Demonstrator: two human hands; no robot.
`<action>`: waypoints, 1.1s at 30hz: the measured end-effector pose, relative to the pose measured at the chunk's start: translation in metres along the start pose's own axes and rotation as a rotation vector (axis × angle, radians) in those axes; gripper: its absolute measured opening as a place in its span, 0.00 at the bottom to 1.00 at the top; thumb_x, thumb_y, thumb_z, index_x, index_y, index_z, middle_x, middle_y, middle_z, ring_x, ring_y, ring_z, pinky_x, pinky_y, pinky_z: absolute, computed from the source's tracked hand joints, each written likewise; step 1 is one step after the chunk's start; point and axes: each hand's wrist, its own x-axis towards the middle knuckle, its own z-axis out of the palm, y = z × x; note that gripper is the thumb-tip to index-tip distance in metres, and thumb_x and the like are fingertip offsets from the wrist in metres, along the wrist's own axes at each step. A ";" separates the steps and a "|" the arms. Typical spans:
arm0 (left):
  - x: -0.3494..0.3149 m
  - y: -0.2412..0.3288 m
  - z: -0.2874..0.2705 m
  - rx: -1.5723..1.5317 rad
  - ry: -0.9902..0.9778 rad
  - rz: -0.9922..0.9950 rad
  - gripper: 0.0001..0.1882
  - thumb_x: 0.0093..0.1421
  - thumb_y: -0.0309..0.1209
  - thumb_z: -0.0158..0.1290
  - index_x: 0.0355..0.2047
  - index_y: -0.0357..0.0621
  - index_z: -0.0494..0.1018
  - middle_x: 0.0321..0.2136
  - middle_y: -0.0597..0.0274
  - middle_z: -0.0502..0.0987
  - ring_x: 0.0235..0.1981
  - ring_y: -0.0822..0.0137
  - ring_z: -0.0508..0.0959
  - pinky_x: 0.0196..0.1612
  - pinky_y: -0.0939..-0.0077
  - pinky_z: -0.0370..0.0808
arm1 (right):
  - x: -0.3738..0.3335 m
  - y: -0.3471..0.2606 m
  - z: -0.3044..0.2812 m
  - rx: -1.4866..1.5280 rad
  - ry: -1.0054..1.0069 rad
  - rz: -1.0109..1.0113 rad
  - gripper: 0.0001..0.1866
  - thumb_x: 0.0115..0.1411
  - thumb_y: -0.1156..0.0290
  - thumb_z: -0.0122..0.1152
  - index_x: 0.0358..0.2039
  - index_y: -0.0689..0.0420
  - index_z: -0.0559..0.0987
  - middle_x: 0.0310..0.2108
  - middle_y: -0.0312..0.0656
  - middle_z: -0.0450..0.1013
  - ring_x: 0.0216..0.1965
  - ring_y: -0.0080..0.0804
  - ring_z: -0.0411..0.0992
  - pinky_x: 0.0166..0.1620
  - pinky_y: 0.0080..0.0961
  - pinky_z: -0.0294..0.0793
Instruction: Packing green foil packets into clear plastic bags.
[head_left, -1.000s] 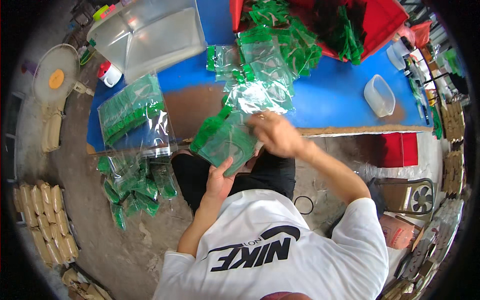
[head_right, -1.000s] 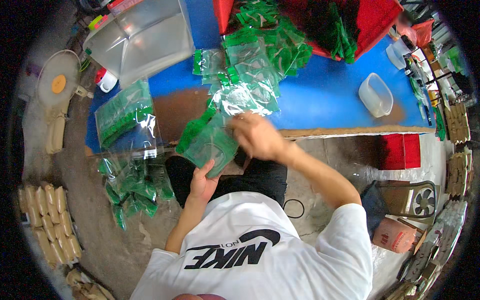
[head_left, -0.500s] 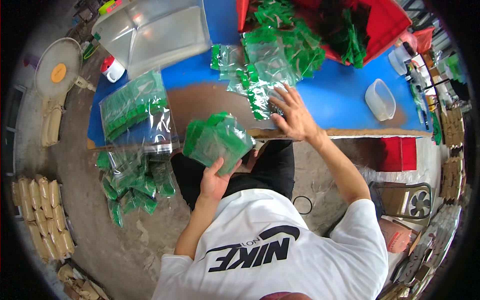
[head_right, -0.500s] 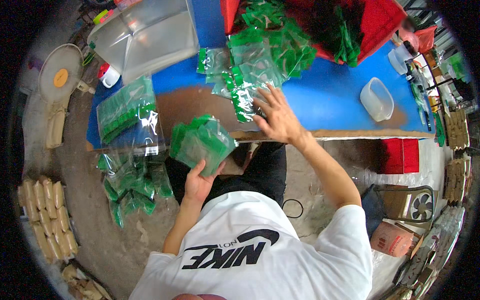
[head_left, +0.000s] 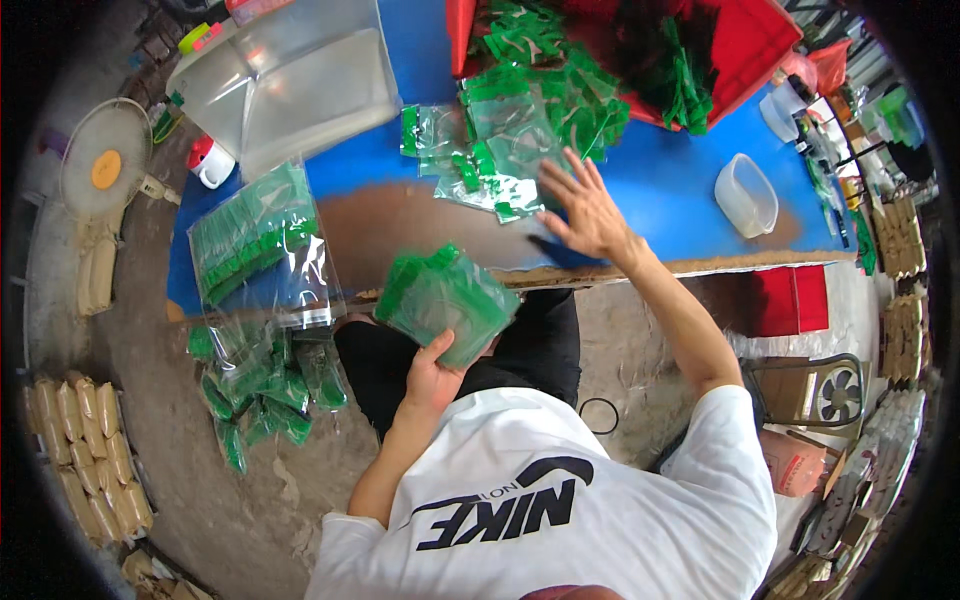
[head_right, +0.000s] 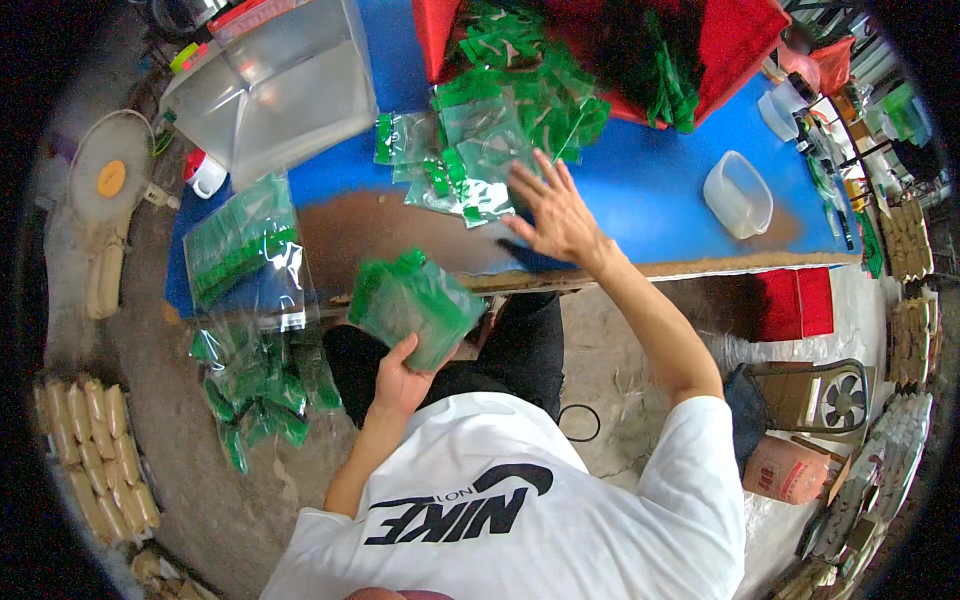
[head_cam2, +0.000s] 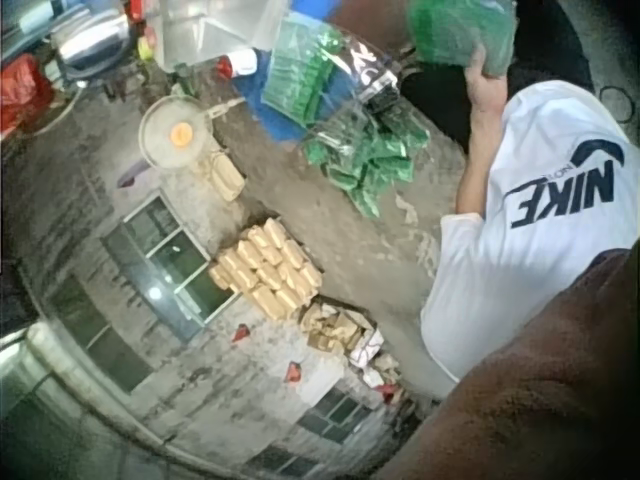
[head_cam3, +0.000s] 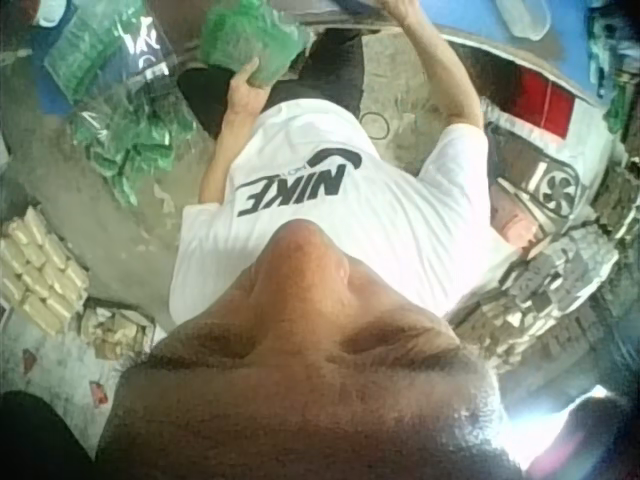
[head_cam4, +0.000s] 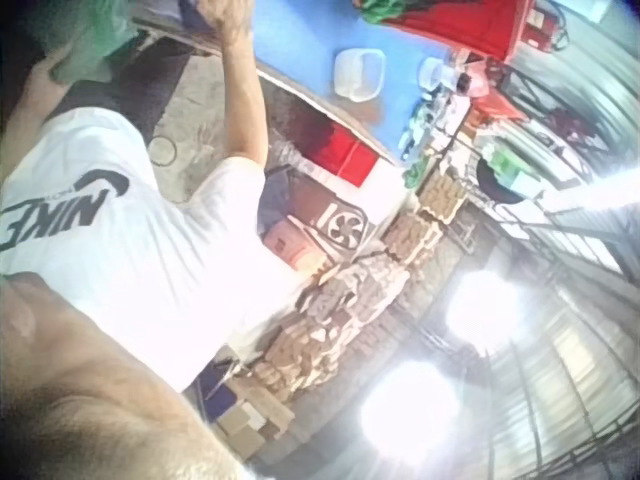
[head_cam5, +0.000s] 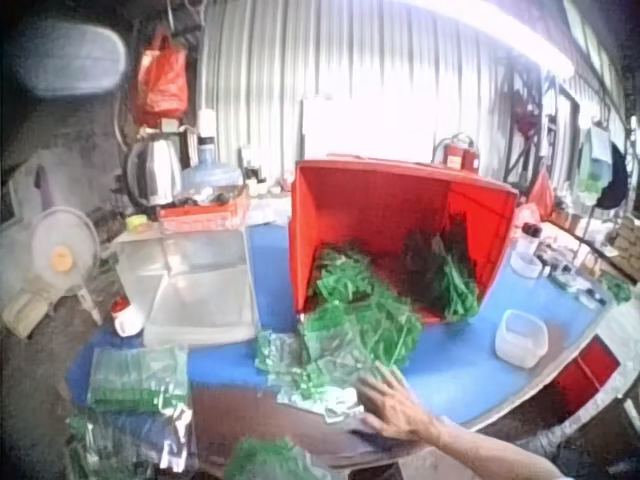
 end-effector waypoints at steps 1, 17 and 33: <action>-0.003 0.000 -0.006 -0.016 -0.046 -0.008 0.28 0.62 0.25 0.55 0.62 0.41 0.62 0.60 0.54 0.69 0.62 0.55 0.69 0.67 0.54 0.65 | -0.005 -0.003 0.001 0.008 -0.116 -0.060 0.32 0.65 0.48 0.52 0.60 0.60 0.71 0.65 0.54 0.61 0.71 0.56 0.48 0.70 0.52 0.49; -0.005 0.004 -0.020 0.075 -0.117 0.121 0.29 0.60 0.25 0.57 0.62 0.43 0.63 0.58 0.58 0.70 0.61 0.58 0.70 0.67 0.59 0.65 | -0.001 -0.023 0.003 0.003 -0.233 -0.148 0.32 0.64 0.46 0.51 0.58 0.59 0.73 0.58 0.56 0.66 0.68 0.58 0.52 0.70 0.59 0.43; -0.035 0.042 -0.034 0.197 -0.026 0.244 0.30 0.58 0.23 0.56 0.61 0.39 0.63 0.57 0.57 0.71 0.60 0.56 0.70 0.66 0.57 0.65 | -0.021 -0.100 0.028 0.484 -0.049 -0.266 0.20 0.65 0.59 0.55 0.48 0.63 0.75 0.53 0.56 0.68 0.59 0.57 0.63 0.63 0.50 0.61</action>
